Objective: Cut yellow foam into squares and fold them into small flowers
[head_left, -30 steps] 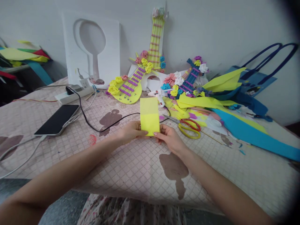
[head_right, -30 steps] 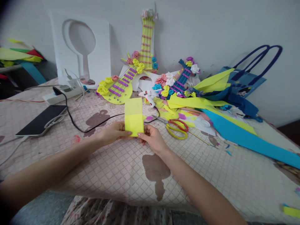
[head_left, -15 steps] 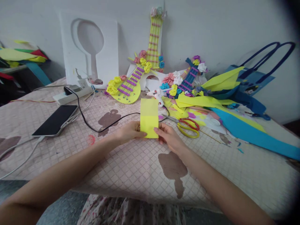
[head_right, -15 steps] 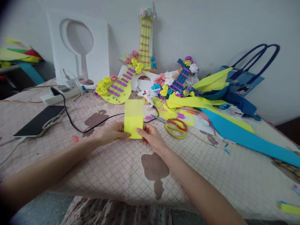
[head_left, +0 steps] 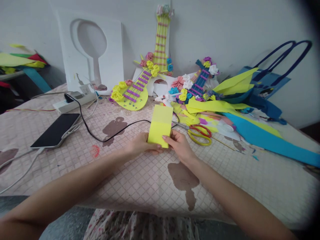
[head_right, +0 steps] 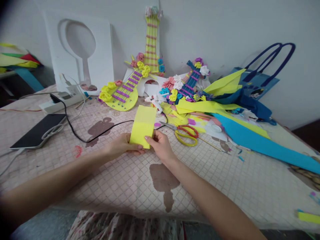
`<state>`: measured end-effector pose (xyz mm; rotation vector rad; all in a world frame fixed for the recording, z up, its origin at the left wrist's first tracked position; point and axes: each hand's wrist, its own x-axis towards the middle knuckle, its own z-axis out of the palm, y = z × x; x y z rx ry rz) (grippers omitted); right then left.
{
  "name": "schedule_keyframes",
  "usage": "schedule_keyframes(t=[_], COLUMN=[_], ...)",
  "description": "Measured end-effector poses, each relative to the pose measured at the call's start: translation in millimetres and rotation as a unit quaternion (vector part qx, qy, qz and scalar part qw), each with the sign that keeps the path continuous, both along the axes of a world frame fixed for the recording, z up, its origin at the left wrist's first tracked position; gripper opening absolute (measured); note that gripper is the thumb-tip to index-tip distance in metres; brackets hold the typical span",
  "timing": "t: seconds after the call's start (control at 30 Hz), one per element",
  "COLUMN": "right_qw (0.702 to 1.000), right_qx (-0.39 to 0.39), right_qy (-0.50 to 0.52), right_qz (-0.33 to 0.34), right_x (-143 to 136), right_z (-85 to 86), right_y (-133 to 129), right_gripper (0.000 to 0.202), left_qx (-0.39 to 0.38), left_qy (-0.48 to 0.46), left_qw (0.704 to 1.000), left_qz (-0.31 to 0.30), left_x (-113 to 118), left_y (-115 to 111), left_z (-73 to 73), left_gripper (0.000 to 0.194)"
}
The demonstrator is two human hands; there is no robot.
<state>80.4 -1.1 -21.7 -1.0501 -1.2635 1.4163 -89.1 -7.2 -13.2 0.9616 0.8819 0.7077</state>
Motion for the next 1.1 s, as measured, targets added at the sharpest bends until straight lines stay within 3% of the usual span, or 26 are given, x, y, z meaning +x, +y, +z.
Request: schedule_keyframes(t=[0.17,0.3,0.37,0.57,0.77,0.87,1.1], right_qw=[1.0,1.0,0.999,0.999,0.997,0.996,0.999], right_qx=[-0.017,-0.018,-0.024,-0.028,-0.052,-0.047,-0.022], right_qy=[0.016,0.02,0.02,0.015,-0.002,-0.002,0.048], right_qz=[-0.011,-0.008,-0.007,0.0,0.057,0.071,-0.014], right_x=[0.0,1.6,2.9,5.4,2.4,0.5,3.7], right_z=[3.4,3.6,3.0,1.1,1.8,3.9,1.7], right_y=[0.2,1.1,1.8,3.2,-1.9,-4.0,3.8], right_gripper=[0.023,0.023,0.024,0.028,0.029,0.028,0.026], left_qx=[-0.07,-0.076,-0.078,-0.094,-0.046,-0.038,-0.056], left_qy=[-0.09,-0.144,-0.15,-0.135,-0.115,-0.095,-0.111], left_qw=[0.991,0.975,0.972,0.978,0.992,0.992,0.991], left_qz=[-0.071,-0.152,-0.162,-0.131,0.023,0.068,0.053], left_x=[-11.2,-17.3,-19.1,-18.8,-13.0,-13.4,-8.0], left_y=[6.2,8.8,10.2,13.3,14.4,14.4,7.6], left_z=[0.2,0.6,-0.3,-2.6,3.5,5.5,1.5], left_gripper=[0.032,0.035,0.034,0.032,0.021,0.018,0.018])
